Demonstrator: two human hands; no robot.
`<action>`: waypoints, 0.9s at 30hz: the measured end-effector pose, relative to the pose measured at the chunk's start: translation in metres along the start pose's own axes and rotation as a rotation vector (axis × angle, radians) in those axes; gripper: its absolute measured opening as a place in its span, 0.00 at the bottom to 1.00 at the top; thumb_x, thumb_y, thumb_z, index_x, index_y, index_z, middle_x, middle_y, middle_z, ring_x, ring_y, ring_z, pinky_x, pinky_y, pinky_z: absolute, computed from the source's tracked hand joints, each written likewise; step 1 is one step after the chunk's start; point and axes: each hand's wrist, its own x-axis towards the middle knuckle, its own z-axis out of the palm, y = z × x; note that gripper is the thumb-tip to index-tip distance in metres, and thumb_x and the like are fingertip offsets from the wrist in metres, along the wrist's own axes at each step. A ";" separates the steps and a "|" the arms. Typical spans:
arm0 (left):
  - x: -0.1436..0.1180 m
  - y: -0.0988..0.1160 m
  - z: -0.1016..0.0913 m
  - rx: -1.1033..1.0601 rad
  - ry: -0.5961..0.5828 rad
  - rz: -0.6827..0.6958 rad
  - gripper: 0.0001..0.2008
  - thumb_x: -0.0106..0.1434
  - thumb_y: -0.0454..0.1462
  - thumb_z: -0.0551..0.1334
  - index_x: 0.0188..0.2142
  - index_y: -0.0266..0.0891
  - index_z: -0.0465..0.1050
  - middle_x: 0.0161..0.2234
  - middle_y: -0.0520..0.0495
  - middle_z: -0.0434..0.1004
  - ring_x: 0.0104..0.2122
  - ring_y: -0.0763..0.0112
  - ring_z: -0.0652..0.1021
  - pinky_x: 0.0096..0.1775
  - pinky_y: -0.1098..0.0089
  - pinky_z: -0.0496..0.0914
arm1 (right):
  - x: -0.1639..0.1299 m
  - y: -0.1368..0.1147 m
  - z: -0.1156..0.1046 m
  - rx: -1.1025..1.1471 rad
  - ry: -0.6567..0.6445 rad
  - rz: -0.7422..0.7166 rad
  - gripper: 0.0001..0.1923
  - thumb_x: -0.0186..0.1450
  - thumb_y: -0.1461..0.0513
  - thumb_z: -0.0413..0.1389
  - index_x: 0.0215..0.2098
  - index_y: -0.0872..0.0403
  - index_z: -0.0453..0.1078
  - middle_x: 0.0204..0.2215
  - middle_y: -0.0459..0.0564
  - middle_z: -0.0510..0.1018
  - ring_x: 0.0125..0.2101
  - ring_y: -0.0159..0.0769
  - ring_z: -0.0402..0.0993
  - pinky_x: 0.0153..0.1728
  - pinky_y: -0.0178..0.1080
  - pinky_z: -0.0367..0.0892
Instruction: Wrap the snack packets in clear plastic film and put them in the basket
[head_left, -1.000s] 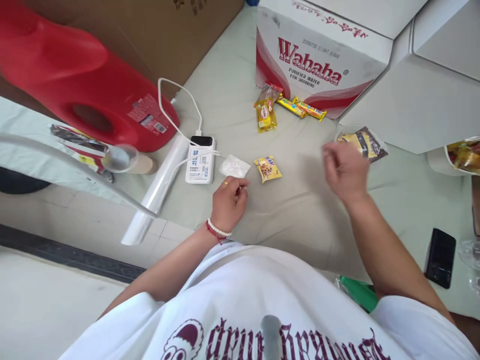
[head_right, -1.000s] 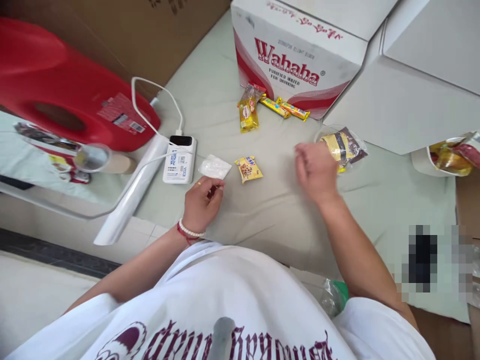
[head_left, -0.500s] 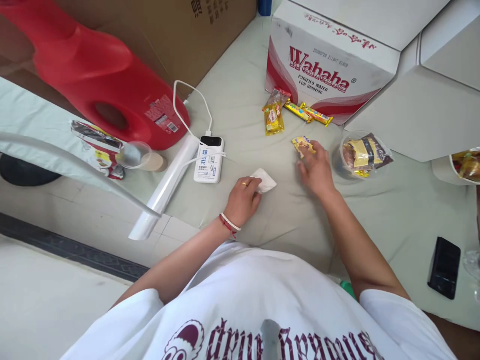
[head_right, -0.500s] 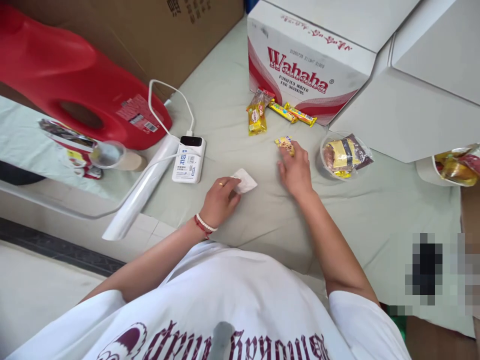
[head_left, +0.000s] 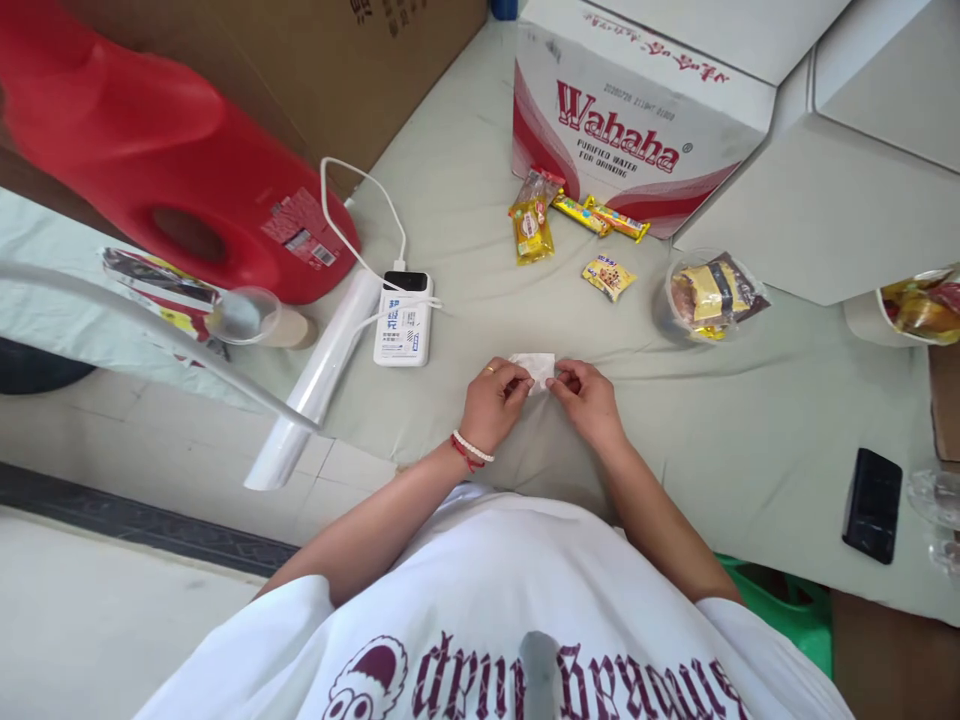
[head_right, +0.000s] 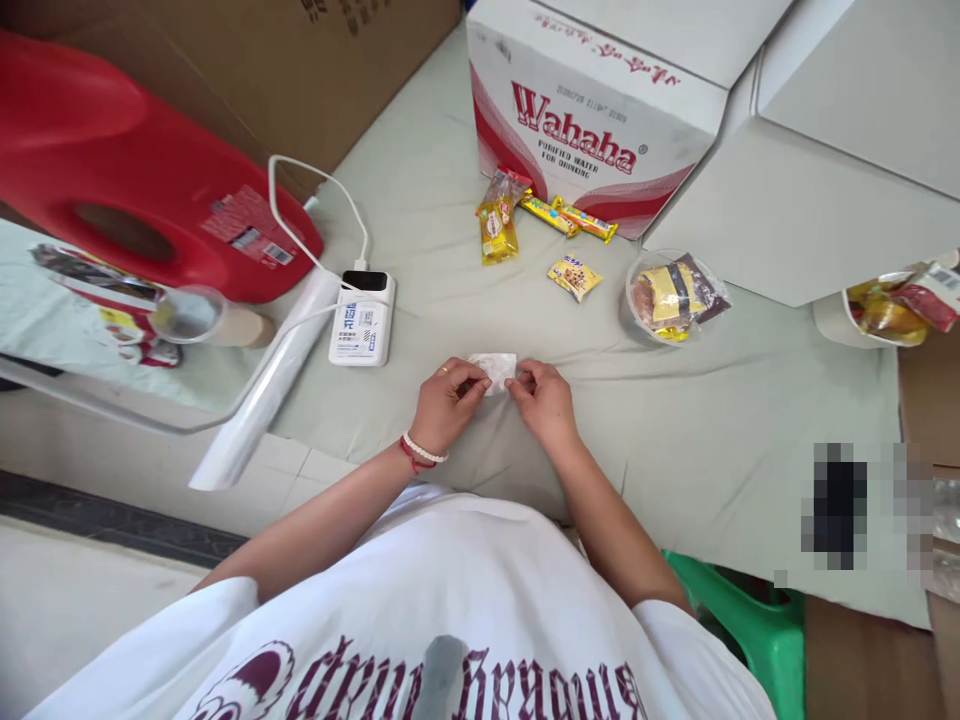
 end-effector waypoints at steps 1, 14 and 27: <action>-0.001 0.001 0.000 -0.060 -0.013 -0.037 0.07 0.66 0.39 0.61 0.33 0.40 0.75 0.33 0.49 0.73 0.31 0.70 0.74 0.36 0.67 0.72 | 0.002 -0.001 0.000 0.050 -0.030 0.006 0.13 0.59 0.53 0.63 0.38 0.51 0.77 0.32 0.48 0.78 0.29 0.34 0.70 0.35 0.39 0.69; -0.012 0.009 0.005 -0.052 -0.158 0.010 0.09 0.64 0.41 0.64 0.39 0.41 0.83 0.32 0.48 0.80 0.35 0.65 0.77 0.43 0.65 0.71 | -0.016 -0.016 -0.020 0.619 -0.194 0.245 0.22 0.55 0.46 0.70 0.36 0.51 0.71 0.20 0.38 0.64 0.19 0.26 0.57 0.16 0.30 0.52; 0.001 0.030 -0.008 -0.581 -0.354 -0.411 0.23 0.52 0.54 0.73 0.31 0.37 0.75 0.23 0.56 0.67 0.22 0.80 0.59 0.25 0.73 0.54 | -0.040 0.002 -0.071 0.752 0.005 0.360 0.20 0.49 0.53 0.75 0.32 0.53 0.74 0.22 0.39 0.65 0.19 0.21 0.51 0.17 0.29 0.47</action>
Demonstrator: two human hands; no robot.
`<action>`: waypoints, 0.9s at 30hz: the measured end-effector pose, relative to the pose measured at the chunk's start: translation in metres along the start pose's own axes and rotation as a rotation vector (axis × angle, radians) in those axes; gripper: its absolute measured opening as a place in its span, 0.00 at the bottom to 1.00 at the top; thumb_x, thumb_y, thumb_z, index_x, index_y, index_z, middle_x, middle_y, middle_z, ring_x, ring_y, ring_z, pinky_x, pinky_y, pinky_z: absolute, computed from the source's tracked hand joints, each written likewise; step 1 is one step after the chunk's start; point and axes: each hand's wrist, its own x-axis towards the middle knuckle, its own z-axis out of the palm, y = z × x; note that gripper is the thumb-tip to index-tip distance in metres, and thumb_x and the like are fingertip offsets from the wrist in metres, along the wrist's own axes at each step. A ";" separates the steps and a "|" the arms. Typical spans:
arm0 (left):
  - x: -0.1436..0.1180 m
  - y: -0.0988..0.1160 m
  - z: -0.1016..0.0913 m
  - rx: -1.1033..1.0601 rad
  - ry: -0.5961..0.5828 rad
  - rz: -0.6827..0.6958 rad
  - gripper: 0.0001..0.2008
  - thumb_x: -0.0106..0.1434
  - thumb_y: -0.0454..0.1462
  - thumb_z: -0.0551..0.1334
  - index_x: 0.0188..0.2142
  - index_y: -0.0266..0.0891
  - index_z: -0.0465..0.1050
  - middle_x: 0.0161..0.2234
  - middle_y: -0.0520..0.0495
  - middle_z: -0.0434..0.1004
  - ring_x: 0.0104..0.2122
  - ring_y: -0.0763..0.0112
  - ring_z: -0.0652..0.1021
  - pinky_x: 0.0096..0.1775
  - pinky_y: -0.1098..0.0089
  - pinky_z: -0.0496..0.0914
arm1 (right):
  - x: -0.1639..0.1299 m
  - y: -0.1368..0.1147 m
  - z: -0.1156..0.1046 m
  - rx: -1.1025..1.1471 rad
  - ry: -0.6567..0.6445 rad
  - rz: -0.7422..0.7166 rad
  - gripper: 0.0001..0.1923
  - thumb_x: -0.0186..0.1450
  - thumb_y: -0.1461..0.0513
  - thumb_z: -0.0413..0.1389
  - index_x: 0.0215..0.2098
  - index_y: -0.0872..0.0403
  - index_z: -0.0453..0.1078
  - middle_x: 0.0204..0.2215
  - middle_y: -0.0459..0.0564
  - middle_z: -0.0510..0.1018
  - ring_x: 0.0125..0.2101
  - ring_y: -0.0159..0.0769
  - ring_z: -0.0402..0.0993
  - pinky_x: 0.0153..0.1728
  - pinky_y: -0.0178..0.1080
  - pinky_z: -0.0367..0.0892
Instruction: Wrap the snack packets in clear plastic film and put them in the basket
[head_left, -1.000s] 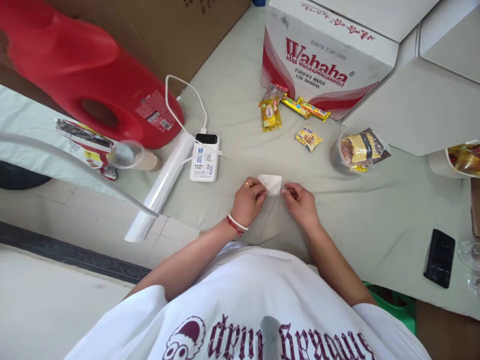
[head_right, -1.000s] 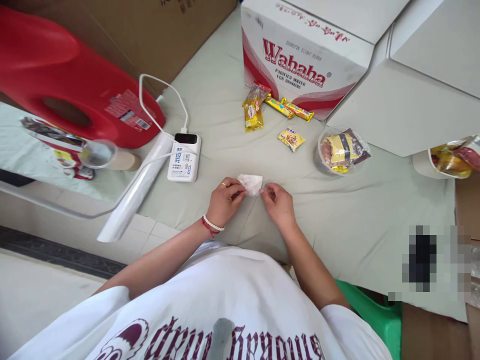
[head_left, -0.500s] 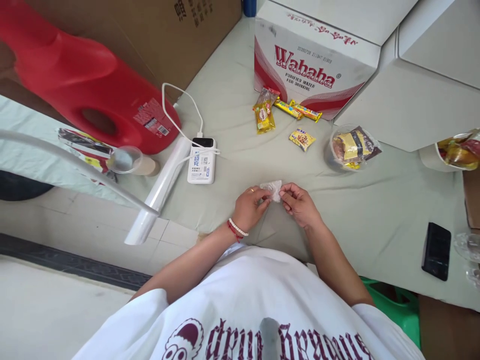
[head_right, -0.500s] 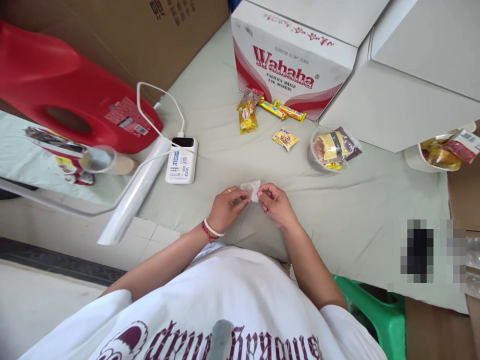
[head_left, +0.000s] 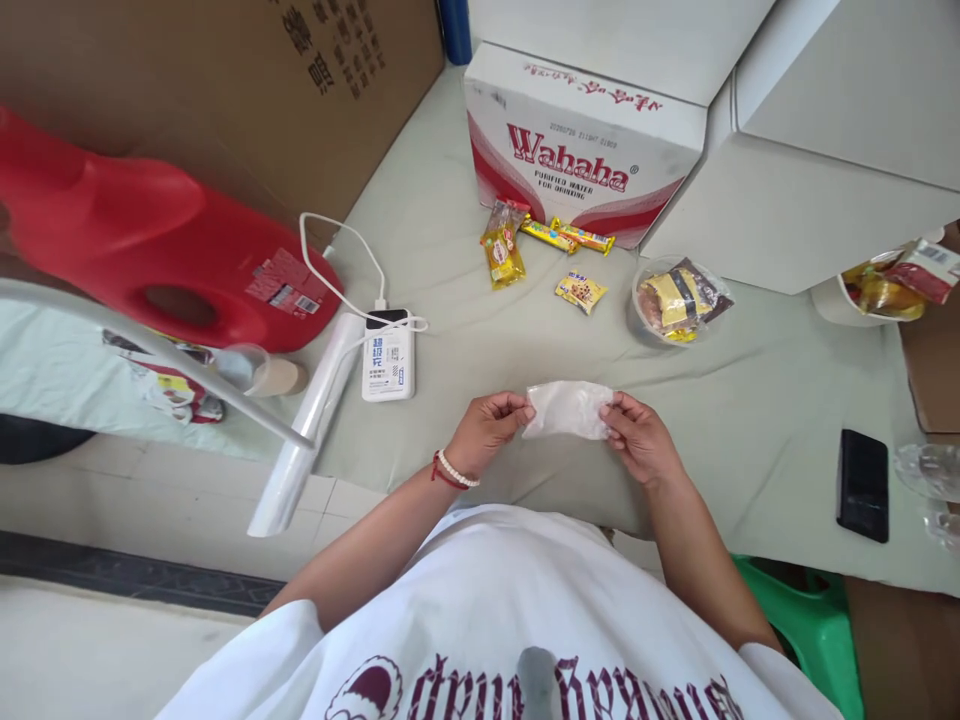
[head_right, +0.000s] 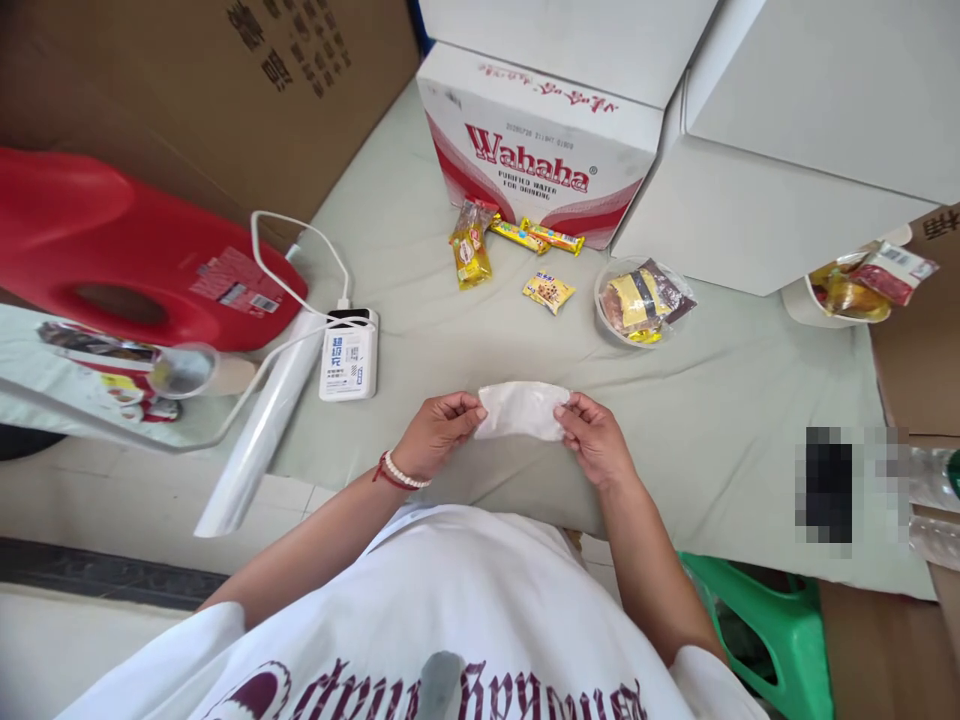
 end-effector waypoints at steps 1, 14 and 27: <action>0.000 0.001 -0.002 -0.024 -0.030 -0.013 0.24 0.52 0.55 0.74 0.31 0.37 0.74 0.24 0.56 0.66 0.22 0.80 0.58 0.25 0.73 0.53 | -0.002 -0.002 -0.006 0.021 0.024 0.022 0.21 0.48 0.53 0.75 0.32 0.53 0.75 0.23 0.38 0.65 0.19 0.21 0.50 0.17 0.29 0.46; 0.002 0.027 0.008 0.107 -0.015 0.142 0.24 0.62 0.58 0.66 0.34 0.39 0.71 0.28 0.52 0.71 0.27 0.73 0.69 0.29 0.72 0.63 | 0.000 -0.011 0.026 -0.132 0.093 -0.303 0.15 0.56 0.54 0.73 0.30 0.52 0.75 0.24 0.41 0.72 0.24 0.25 0.61 0.24 0.30 0.57; 0.018 0.024 -0.022 -0.076 -0.021 0.060 0.24 0.53 0.54 0.75 0.29 0.37 0.72 0.26 0.54 0.70 0.29 0.75 0.68 0.34 0.72 0.64 | -0.005 -0.027 -0.001 0.007 0.236 -0.126 0.22 0.48 0.51 0.75 0.34 0.52 0.76 0.26 0.41 0.71 0.22 0.24 0.59 0.19 0.29 0.55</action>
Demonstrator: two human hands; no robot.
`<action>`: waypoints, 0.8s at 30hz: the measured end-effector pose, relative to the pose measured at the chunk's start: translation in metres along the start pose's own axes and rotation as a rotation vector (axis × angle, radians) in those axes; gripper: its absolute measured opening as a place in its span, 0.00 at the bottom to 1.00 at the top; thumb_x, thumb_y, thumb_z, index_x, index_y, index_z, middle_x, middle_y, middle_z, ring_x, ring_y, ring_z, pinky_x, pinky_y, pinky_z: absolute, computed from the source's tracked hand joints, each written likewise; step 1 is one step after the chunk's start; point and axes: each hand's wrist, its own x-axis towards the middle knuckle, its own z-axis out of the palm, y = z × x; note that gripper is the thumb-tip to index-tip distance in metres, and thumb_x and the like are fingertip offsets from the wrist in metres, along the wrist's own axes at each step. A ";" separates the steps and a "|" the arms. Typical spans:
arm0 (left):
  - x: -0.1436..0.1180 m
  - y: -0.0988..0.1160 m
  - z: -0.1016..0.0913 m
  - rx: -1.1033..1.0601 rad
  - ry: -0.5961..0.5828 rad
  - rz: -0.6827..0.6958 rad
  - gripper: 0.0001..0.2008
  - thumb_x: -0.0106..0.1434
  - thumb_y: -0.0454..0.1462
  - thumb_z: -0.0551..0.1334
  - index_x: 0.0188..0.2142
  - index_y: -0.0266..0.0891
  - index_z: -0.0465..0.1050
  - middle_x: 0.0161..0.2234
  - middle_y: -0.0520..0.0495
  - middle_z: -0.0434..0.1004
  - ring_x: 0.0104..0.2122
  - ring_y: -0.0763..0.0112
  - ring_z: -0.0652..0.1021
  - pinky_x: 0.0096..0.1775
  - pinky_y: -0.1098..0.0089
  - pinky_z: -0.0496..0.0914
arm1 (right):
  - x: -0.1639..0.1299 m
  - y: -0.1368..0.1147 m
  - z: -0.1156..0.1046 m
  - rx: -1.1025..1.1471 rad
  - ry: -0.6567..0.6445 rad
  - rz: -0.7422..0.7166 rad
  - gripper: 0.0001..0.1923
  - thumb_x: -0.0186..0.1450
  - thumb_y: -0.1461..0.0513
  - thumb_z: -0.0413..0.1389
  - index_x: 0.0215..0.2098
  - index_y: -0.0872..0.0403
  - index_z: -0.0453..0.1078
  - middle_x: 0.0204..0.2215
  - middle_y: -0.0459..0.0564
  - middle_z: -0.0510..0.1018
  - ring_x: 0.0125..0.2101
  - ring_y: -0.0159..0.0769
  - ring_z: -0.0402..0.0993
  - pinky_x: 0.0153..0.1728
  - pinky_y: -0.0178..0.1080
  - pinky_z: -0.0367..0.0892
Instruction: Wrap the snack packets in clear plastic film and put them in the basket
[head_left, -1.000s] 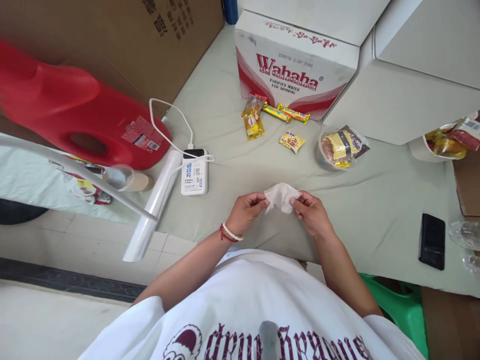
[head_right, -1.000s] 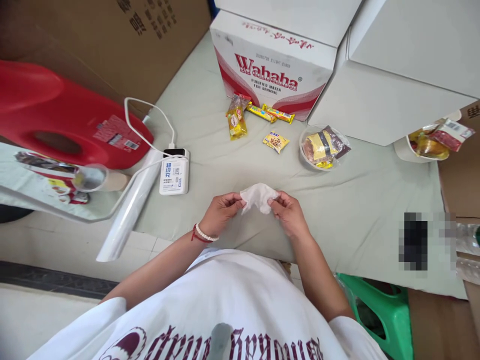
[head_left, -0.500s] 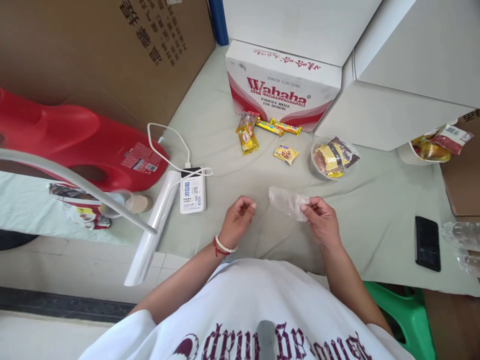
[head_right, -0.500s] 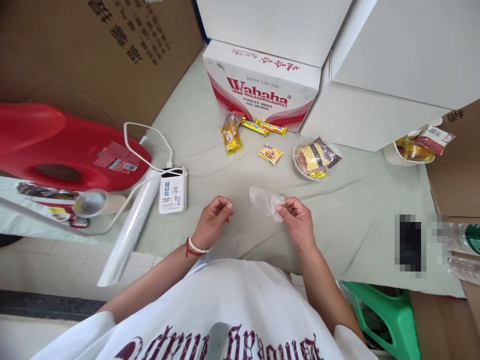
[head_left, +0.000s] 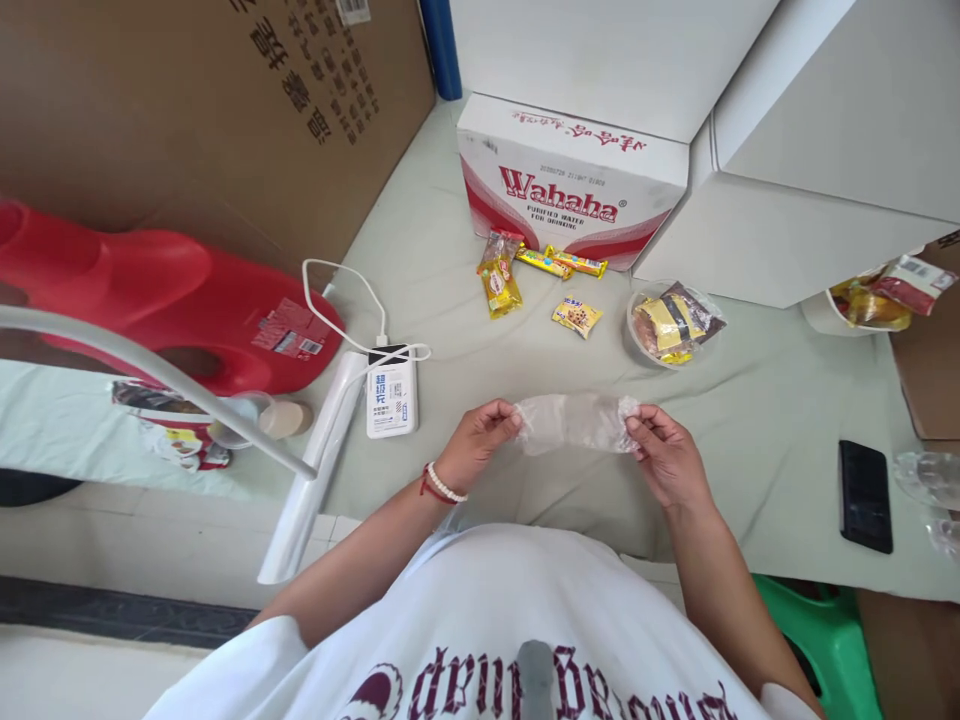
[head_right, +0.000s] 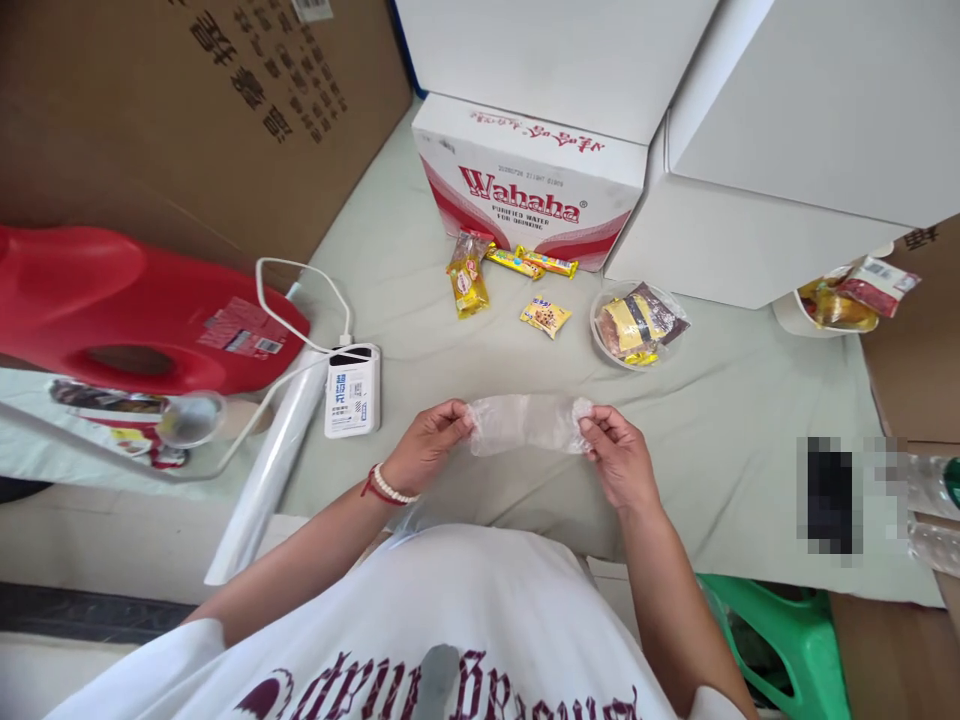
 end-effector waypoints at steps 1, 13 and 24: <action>-0.002 -0.001 -0.006 -0.016 0.017 -0.018 0.24 0.53 0.54 0.75 0.29 0.37 0.72 0.25 0.54 0.70 0.28 0.76 0.68 0.34 0.72 0.64 | 0.001 0.001 -0.008 0.000 0.030 -0.001 0.22 0.48 0.51 0.75 0.34 0.52 0.75 0.26 0.41 0.70 0.22 0.24 0.58 0.18 0.29 0.54; -0.011 0.008 0.009 -0.037 0.096 -0.013 0.27 0.54 0.57 0.73 0.28 0.39 0.67 0.24 0.55 0.71 0.25 0.77 0.71 0.26 0.76 0.66 | -0.025 0.027 0.034 -0.934 -0.170 -0.959 0.20 0.67 0.51 0.62 0.54 0.49 0.72 0.50 0.57 0.76 0.49 0.48 0.71 0.52 0.52 0.70; -0.008 0.036 -0.024 -0.058 -0.004 -0.085 0.25 0.49 0.50 0.79 0.31 0.38 0.69 0.19 0.62 0.62 0.14 0.86 0.59 0.17 0.78 0.54 | 0.006 0.003 0.050 -0.232 -0.298 -0.206 0.15 0.67 0.47 0.60 0.36 0.49 0.70 0.27 0.44 0.75 0.26 0.33 0.72 0.27 0.37 0.70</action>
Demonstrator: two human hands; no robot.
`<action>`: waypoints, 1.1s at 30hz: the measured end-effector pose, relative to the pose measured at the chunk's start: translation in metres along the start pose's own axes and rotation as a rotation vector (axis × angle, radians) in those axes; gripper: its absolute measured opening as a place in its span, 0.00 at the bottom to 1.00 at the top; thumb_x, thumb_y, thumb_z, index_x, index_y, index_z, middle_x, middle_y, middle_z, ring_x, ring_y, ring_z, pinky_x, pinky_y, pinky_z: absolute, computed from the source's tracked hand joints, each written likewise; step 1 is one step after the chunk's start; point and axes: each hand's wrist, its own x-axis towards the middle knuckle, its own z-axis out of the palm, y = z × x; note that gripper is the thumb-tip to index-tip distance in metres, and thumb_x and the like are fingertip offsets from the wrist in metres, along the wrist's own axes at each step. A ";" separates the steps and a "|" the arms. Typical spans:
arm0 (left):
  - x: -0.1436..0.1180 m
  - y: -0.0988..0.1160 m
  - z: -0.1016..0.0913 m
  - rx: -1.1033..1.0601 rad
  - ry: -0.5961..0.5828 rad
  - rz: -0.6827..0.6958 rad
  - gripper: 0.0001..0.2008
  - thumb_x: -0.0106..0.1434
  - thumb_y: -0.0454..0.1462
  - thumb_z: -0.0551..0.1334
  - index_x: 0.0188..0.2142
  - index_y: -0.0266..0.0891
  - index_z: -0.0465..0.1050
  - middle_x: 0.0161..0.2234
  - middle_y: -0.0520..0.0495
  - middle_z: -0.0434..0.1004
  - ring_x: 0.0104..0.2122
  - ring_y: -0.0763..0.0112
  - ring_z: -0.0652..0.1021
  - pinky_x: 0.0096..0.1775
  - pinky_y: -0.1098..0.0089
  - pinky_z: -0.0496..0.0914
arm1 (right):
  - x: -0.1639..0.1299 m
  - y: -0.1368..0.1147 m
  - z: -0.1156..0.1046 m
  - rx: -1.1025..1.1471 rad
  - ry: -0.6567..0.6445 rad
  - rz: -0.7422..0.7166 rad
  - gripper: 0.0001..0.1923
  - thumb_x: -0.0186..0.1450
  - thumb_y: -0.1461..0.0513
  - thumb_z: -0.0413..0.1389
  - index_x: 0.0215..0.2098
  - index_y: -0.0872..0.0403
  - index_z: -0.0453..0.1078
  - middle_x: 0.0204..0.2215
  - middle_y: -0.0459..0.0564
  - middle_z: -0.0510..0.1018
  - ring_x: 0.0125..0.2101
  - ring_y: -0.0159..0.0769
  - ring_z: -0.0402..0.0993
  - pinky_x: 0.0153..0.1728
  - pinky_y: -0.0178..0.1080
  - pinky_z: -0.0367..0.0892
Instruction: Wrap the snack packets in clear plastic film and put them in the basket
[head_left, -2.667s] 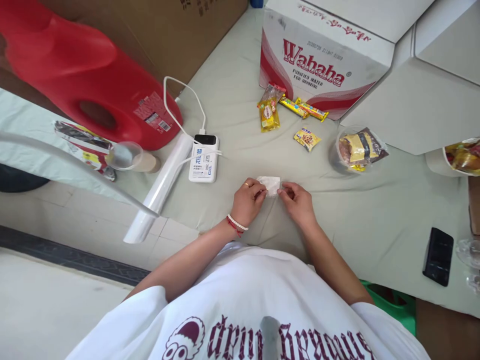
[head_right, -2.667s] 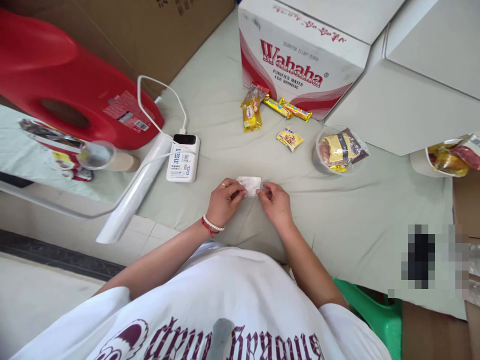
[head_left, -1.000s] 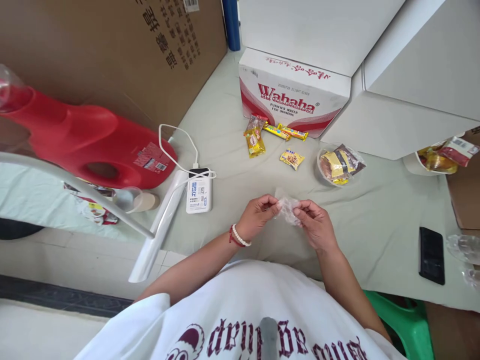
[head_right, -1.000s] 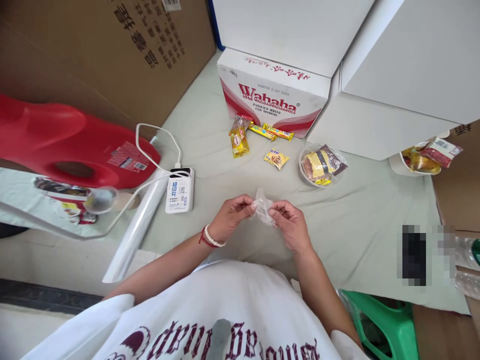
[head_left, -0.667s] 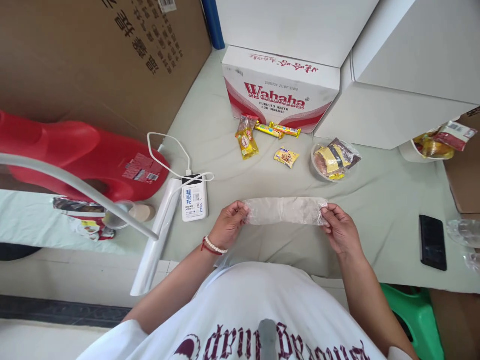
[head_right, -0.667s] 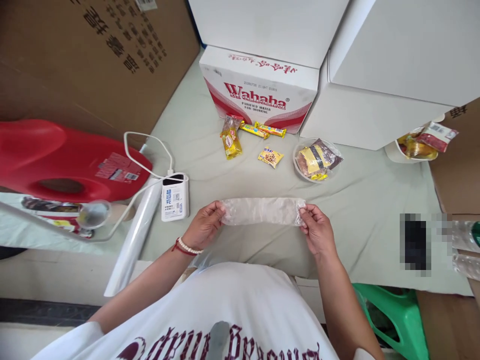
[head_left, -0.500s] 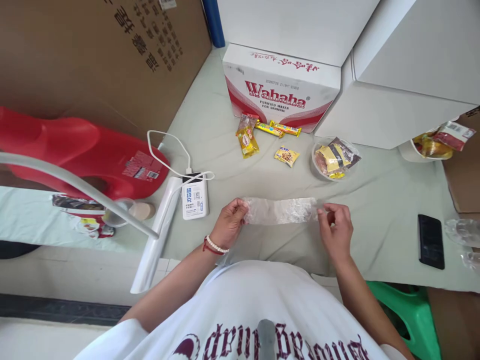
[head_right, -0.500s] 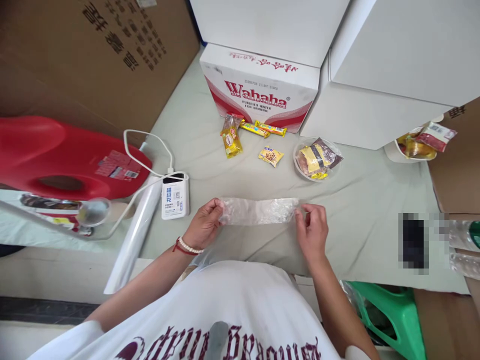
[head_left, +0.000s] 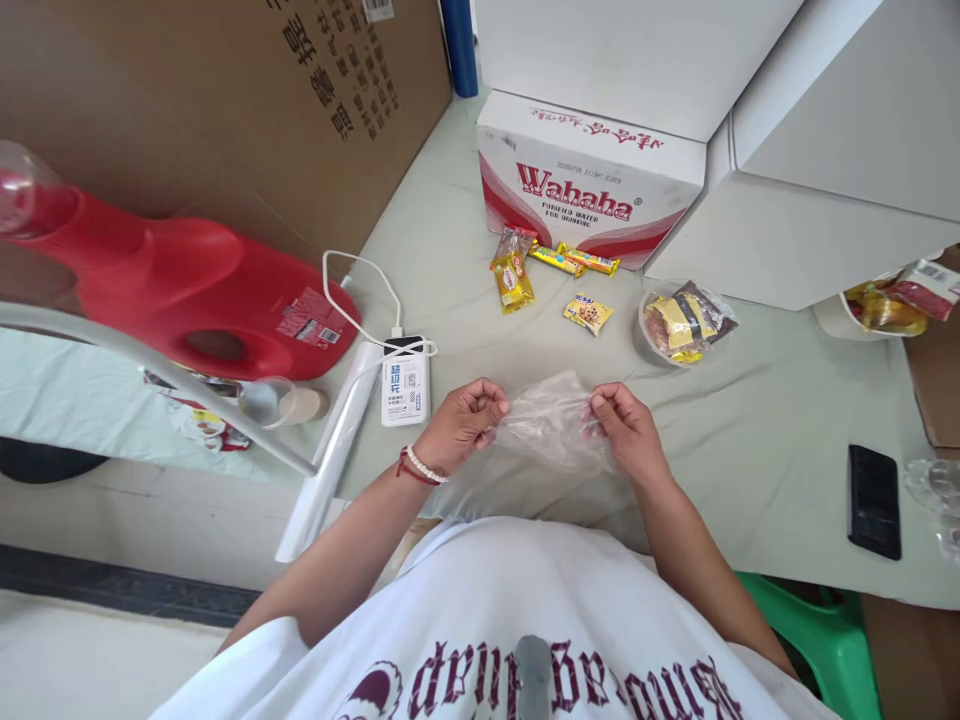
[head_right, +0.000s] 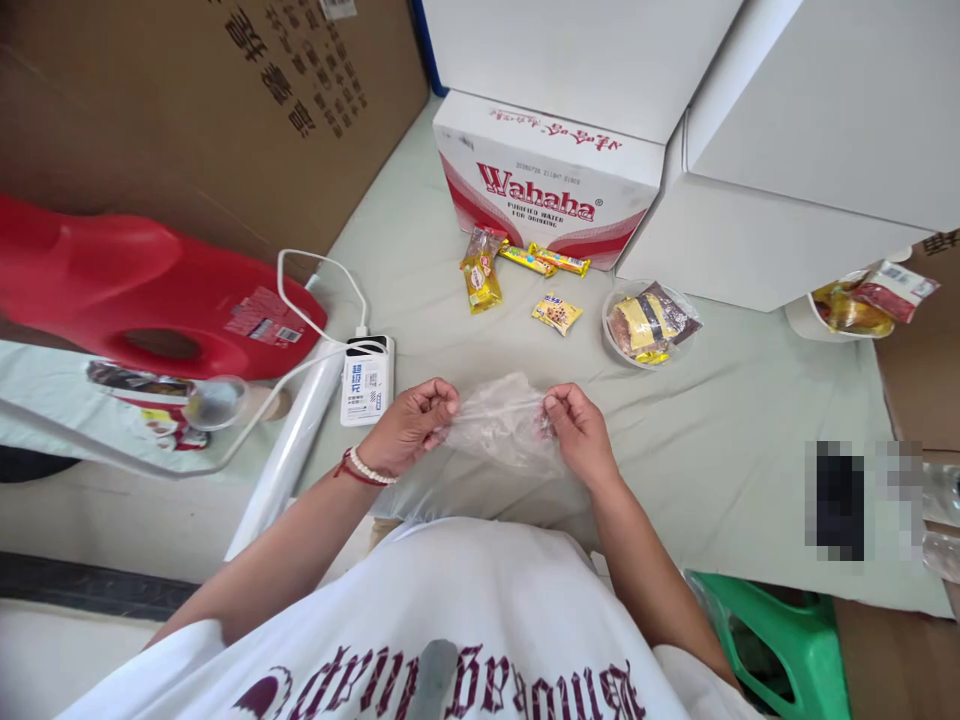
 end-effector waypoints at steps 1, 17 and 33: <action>0.002 0.002 -0.003 -0.012 0.025 0.012 0.25 0.48 0.49 0.80 0.33 0.38 0.71 0.20 0.61 0.63 0.15 0.85 0.61 0.18 0.78 0.56 | 0.000 -0.002 -0.001 0.066 0.045 0.070 0.17 0.65 0.46 0.62 0.35 0.49 0.68 0.24 0.42 0.73 0.22 0.31 0.69 0.22 0.35 0.66; 0.001 -0.037 0.046 -0.002 -0.051 0.014 0.24 0.53 0.54 0.75 0.35 0.38 0.74 0.38 0.47 0.78 0.43 0.65 0.77 0.47 0.65 0.72 | 0.006 0.002 0.020 0.256 0.483 0.025 0.21 0.60 0.47 0.65 0.36 0.49 0.62 0.25 0.38 0.67 0.21 0.26 0.62 0.21 0.33 0.59; 0.006 -0.035 0.033 -0.119 0.014 0.075 0.24 0.58 0.53 0.73 0.34 0.41 0.65 0.28 0.57 0.72 0.28 0.76 0.74 0.35 0.71 0.70 | -0.014 -0.003 -0.005 -0.617 0.394 -0.310 0.15 0.70 0.49 0.57 0.47 0.49 0.72 0.38 0.51 0.76 0.36 0.39 0.71 0.38 0.41 0.69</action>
